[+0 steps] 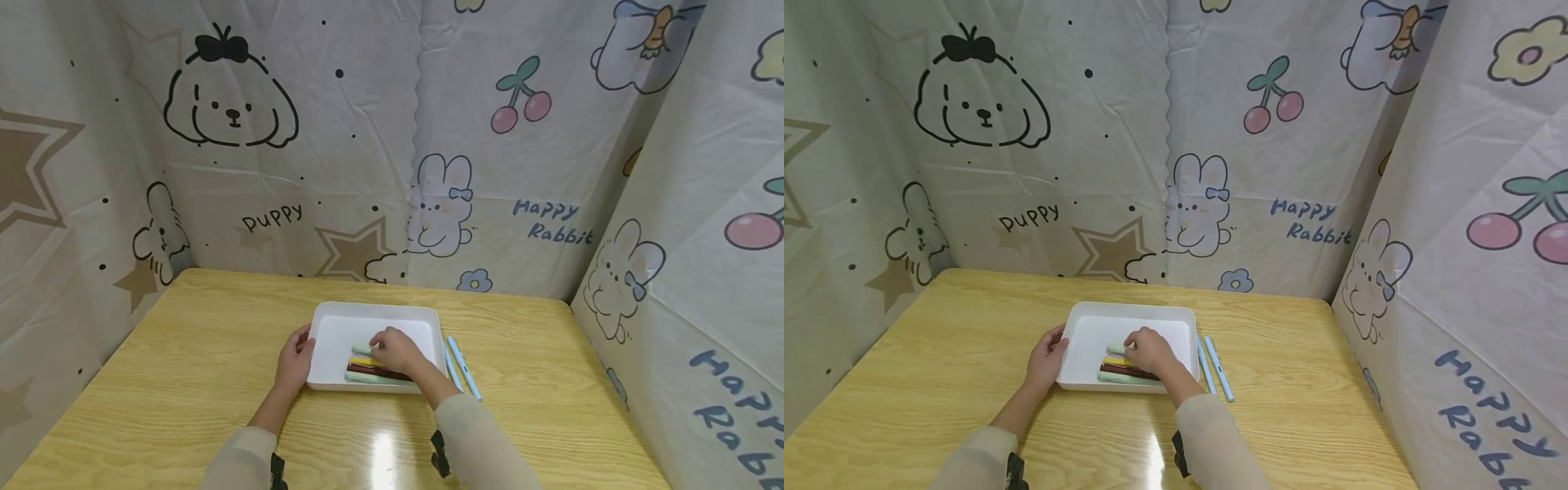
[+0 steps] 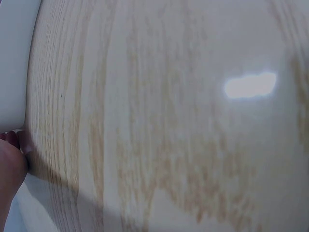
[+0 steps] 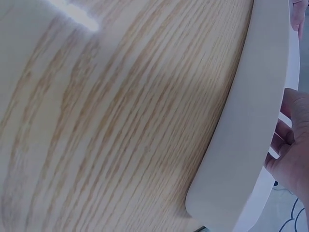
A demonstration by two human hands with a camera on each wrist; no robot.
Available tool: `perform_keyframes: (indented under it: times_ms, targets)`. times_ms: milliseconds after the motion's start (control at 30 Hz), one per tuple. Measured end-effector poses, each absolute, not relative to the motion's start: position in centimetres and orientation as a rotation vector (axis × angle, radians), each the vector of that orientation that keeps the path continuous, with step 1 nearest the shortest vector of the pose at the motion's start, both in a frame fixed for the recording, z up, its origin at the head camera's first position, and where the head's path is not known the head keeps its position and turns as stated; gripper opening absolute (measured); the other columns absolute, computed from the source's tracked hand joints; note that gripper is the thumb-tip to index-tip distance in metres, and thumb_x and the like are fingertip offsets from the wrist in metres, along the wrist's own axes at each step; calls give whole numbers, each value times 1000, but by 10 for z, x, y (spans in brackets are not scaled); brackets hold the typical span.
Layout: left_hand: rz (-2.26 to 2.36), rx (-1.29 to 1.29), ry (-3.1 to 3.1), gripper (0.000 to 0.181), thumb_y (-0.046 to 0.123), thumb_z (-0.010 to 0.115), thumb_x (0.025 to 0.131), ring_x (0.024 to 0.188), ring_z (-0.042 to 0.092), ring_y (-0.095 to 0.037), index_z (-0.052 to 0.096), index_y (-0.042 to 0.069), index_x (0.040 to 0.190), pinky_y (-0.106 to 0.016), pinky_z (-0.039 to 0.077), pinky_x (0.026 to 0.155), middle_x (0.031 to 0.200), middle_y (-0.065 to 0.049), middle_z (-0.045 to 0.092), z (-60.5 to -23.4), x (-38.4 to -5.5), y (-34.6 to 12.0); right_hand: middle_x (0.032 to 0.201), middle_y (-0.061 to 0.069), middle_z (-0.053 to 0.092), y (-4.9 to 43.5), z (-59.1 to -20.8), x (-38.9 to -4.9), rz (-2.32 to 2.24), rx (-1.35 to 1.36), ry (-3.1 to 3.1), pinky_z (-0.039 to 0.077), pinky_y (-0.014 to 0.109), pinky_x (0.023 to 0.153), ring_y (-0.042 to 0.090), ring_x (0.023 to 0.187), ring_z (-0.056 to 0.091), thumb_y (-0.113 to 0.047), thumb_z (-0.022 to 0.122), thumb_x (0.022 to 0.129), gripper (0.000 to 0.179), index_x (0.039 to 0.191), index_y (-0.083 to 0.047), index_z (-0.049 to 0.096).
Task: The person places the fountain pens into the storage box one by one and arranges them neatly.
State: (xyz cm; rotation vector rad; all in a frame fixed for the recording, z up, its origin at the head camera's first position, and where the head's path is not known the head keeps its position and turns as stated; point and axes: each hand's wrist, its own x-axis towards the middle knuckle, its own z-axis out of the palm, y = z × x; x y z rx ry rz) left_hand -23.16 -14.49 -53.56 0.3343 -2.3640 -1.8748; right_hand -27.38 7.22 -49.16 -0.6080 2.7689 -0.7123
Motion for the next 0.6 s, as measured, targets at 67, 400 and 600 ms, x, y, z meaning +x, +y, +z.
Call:
perform_keyframes:
  times_ms: [67,400,600]
  targets:
    - [-1868,323,-2362,41,18,41,100,116,46,-30,40,8,140,-44,41,96,134,-19,47,-536,-231,-145,95,5,61,72,-490,-273,-737,-580,2758,48,35,81,16,87,56,-21,59,89,22,103,-9,71]
    - [-1870,307,-2337,41,18,42,100,114,48,-30,41,7,139,-43,42,94,132,-20,48,-535,-230,-144,97,6,62,76,-479,-270,-822,-604,2774,48,34,76,17,86,57,-22,58,91,23,107,-9,69]
    - [-1864,332,-2376,41,17,41,100,116,47,-28,40,7,140,-41,40,95,134,-19,47,-535,-231,-145,97,8,63,78,-472,-269,-829,-619,2790,48,32,72,17,84,58,-23,60,90,25,108,-8,69]
